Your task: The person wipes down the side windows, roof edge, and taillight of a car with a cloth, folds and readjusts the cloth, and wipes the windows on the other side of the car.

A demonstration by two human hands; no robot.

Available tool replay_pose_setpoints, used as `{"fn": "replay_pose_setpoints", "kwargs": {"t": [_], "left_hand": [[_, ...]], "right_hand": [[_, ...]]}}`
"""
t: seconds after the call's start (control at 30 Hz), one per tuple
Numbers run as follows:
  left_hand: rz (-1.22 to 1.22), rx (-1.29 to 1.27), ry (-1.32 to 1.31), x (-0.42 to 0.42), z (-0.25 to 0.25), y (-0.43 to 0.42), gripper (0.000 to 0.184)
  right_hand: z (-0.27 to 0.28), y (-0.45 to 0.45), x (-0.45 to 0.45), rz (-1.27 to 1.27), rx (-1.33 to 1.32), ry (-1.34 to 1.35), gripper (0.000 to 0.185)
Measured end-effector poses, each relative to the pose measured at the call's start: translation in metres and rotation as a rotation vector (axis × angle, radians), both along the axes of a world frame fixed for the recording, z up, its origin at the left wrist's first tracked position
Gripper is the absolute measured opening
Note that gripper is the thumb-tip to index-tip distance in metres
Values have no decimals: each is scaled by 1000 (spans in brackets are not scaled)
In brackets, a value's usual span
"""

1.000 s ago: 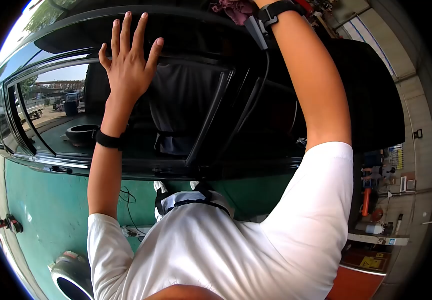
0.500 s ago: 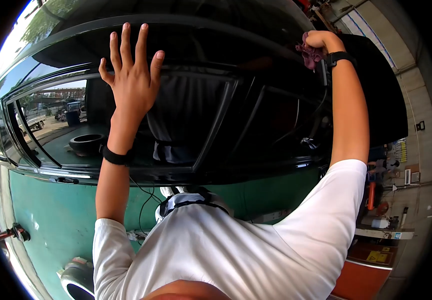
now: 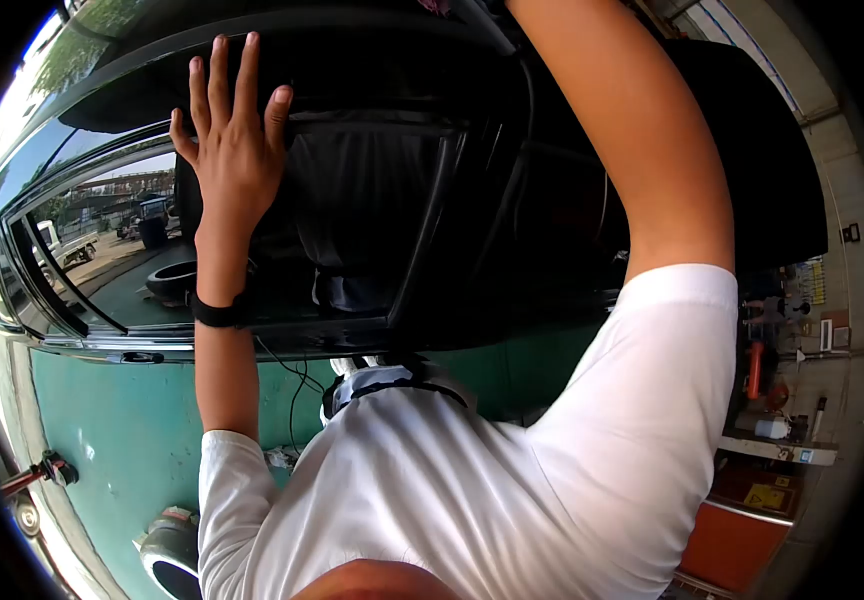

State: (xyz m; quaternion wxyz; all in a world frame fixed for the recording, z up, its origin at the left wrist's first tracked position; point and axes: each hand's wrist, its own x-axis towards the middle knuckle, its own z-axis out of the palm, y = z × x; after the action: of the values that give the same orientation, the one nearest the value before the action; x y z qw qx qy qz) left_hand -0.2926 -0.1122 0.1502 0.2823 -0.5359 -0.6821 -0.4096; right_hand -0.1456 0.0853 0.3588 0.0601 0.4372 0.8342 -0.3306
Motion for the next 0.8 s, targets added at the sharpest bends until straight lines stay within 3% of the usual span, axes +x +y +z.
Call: {"fn": "replay_pose_setpoints", "kwargs": {"t": [0.03,0.2,0.3,0.4,0.53,0.7,0.77,0.8], "left_hand": [[-14,-23,-12,-1,-4,-1,57],[-13,-67,-21,-4,-1,-9,58],[-11,-48,-31,2,1,-5,58],[0,-61,-40,0,5,-9,57],[-16,-51,-52,-1,3,-10,57],[-16,-65,-64,-4,-1,-10,57],[-11,-43,-80,-7,-4,-9,58],[-24,-22,-82,-10,-7,-9,58]], "right_hand": [[12,-16,-9,51,494,-730,33],[-7,43,90,-236,275,-655,44],[-16,84,188,-446,87,-421,62],[-4,81,210,-596,142,-640,65],[-4,118,193,-482,152,-677,54],[-7,114,100,-328,254,-511,57],[-21,113,57,-284,448,-589,59],[-19,107,38,-188,261,-487,68]]}}
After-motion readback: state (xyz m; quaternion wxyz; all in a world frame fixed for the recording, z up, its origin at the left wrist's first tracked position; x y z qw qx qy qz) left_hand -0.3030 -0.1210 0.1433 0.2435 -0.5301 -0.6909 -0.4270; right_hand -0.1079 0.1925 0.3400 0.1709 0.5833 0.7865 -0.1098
